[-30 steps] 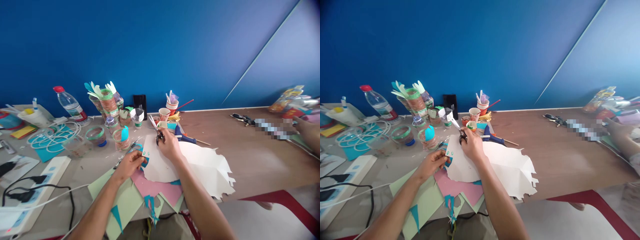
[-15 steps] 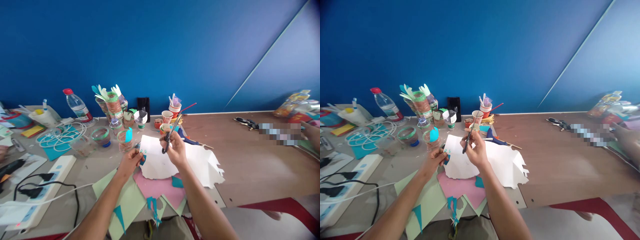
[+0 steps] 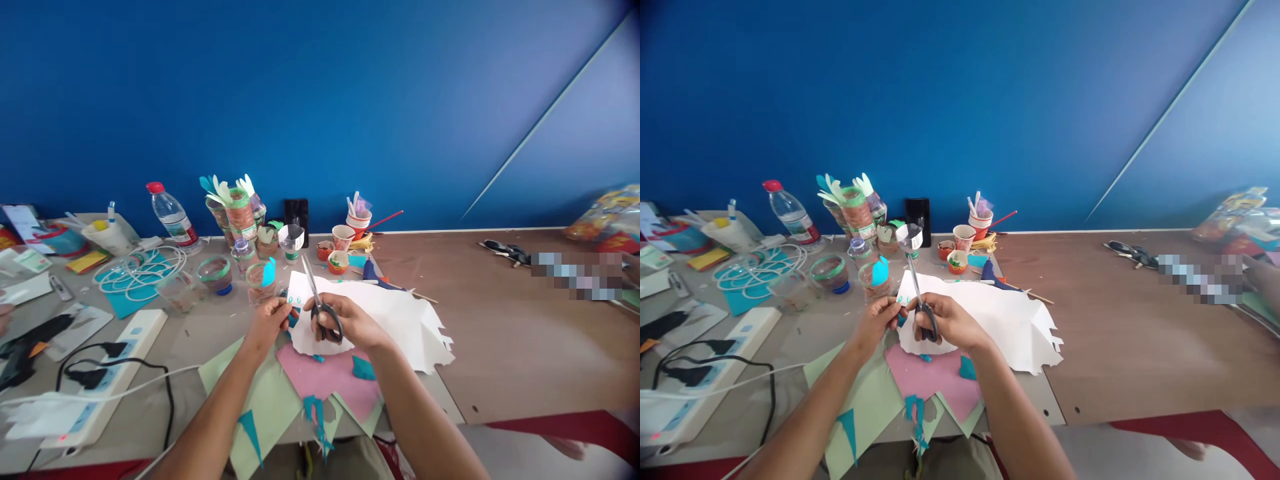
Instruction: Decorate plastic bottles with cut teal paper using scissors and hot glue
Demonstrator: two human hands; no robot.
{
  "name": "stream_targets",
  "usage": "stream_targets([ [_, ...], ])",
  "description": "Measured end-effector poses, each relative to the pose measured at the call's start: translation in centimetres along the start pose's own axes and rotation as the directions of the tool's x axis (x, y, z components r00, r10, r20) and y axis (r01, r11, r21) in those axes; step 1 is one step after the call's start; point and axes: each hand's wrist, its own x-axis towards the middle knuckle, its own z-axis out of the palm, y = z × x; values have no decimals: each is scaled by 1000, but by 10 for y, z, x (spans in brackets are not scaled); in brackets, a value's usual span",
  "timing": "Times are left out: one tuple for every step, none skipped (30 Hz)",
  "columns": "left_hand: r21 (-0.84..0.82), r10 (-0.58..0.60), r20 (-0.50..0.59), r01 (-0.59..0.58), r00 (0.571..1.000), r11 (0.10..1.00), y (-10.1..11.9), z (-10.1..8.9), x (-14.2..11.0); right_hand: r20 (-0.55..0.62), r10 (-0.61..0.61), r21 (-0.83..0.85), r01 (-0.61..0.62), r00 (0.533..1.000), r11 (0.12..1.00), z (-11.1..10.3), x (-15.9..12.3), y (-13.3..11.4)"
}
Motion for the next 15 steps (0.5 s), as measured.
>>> stream_targets([
  [-13,-3,12,4,1000,1000,-1,0,0,-40,7,1,-7,999,1000,3,0,-3],
  [-23,-8,23,9,1000,1000,-1,-1,0,-73,16,2,-16,997,1000,6,0,-6],
  [-29,-13,33,14,999,999,-1,-1,0,-97,27,3,-27,995,1000,9,-1,-10],
  [-31,-16,43,17,999,999,-1,-1,0,-113,37,2,-37,993,999,12,-3,-15],
  [-32,-17,52,18,999,999,-1,-1,0,-123,46,-4,-47,991,999,16,-7,-19],
  [-34,-15,60,17,998,999,-1,-1,0,-133,55,-12,-57,990,998,20,-11,-22],
  [-37,-10,66,13,998,999,-1,-1,0,-144,66,-19,-69,987,997,24,-17,-24],
  [-42,-6,71,9,997,999,-1,-1,0,-154,82,-22,-86,985,996,29,-23,-24],
  [-48,-3,77,7,997,999,0,0,0,-157,104,-18,-109,982,994,34,-30,-22],
  [-53,-5,84,9,996,999,0,0,-1,-153,128,-5,-131,980,991,39,-36,-18],
  [-55,-10,91,15,996,998,1,0,-1,-143,155,18,-154,977,988,44,-43,-12],
  [-56,-17,96,22,995,998,1,0,-2,-138,178,47,-173,974,984,48,-49,-4],
  [-56,-24,98,30,995,998,2,0,-2,-141,190,75,-181,971,981,53,-53,4],
  [-55,-31,98,37,995,998,2,0,-3,-151,208,100,-194,967,976,58,-57,12],
  [-54,-37,96,42,995,998,2,0,-3,-159,218,127,-200,963,972,62,-59,20],
])
